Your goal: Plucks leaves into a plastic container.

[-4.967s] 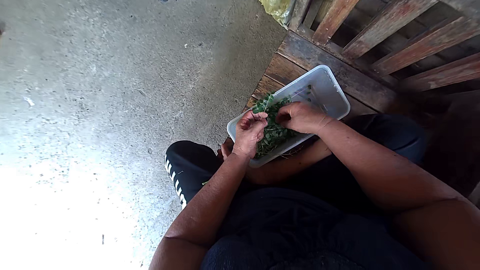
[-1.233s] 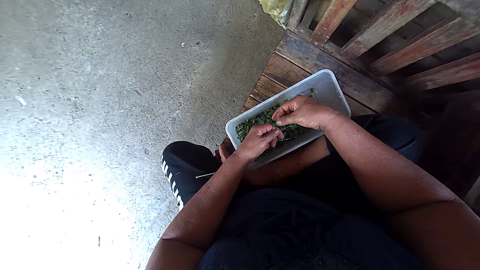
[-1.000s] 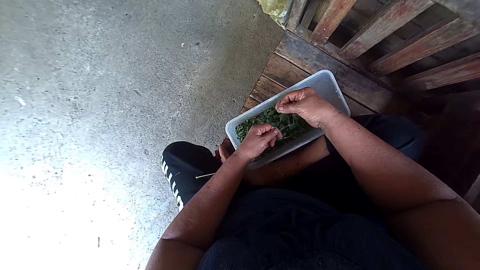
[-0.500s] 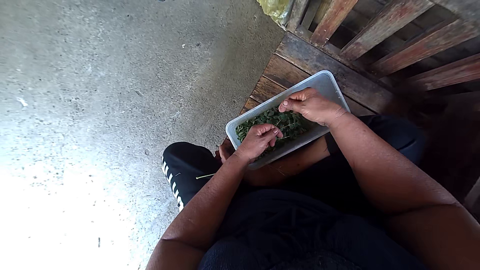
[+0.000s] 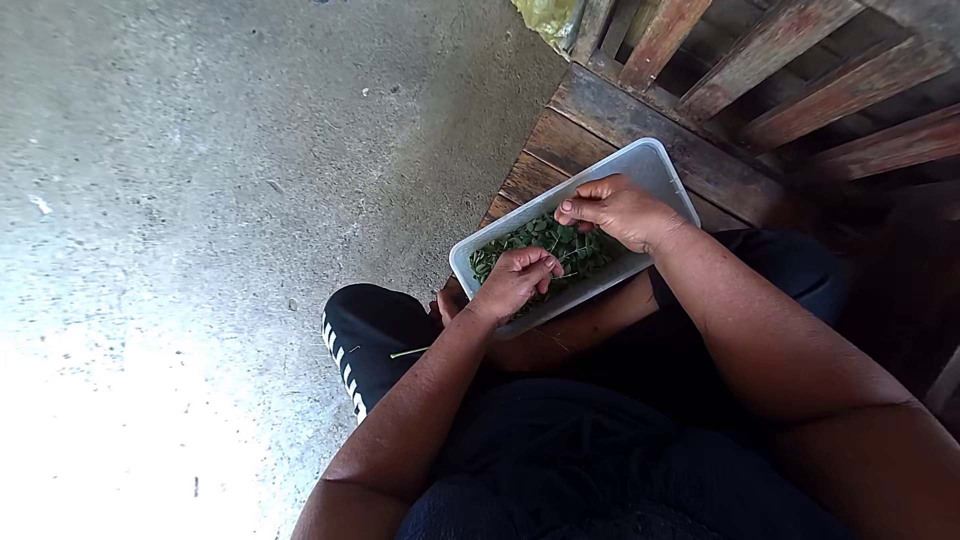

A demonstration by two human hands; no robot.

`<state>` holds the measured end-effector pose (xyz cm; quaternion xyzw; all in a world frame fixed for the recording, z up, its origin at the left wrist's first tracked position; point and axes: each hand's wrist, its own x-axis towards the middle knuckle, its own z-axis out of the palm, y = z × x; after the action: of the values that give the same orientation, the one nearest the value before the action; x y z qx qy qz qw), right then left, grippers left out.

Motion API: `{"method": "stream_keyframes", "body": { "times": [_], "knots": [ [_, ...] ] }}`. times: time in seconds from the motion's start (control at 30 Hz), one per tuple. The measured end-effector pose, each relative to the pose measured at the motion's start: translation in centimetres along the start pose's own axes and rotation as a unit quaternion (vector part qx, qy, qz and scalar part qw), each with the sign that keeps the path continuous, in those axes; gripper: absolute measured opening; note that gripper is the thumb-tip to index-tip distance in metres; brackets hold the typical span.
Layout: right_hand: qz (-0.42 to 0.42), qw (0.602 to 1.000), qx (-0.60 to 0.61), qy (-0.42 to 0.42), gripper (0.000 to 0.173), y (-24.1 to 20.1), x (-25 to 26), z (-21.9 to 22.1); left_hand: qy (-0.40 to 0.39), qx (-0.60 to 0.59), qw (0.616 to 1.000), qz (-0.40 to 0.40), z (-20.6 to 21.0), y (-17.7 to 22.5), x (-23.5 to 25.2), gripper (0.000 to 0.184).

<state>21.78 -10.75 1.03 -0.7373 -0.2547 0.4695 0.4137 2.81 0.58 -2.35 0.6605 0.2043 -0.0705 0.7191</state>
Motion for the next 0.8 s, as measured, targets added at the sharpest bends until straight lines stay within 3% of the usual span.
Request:
{"method": "stream_keyframes", "body": {
  "times": [0.17,0.23,0.37,0.5,0.6,0.8],
  "knots": [
    [-0.004,0.995,-0.056,-0.078,0.01,0.0,-0.1,0.6,-0.002,-0.001,1.0,0.006,0.1,0.0,0.0,0.022],
    [-0.02,0.997,-0.042,-0.059,0.004,0.0,-0.1,0.9,-0.002,0.0,1.0,0.006,0.1,0.0,0.0,0.022],
    [-0.046,0.998,0.029,0.015,0.008,0.1,0.1,0.5,0.0,0.008,1.0,0.005,0.1,-0.2,0.1,0.022],
    [0.035,0.998,-0.038,-0.037,0.024,-0.2,-0.1,-0.3,0.005,0.007,1.0,0.004,0.0,-0.2,0.1,0.022],
    [0.022,0.994,-0.073,-0.072,0.013,-0.1,-0.2,0.0,0.006,0.001,1.0,0.007,0.1,-0.2,0.1,0.022],
    [-0.015,0.992,-0.127,0.005,0.013,-0.6,0.1,-0.6,0.022,0.005,1.0,0.007,0.0,-0.2,0.1,0.021]
  ]
}}
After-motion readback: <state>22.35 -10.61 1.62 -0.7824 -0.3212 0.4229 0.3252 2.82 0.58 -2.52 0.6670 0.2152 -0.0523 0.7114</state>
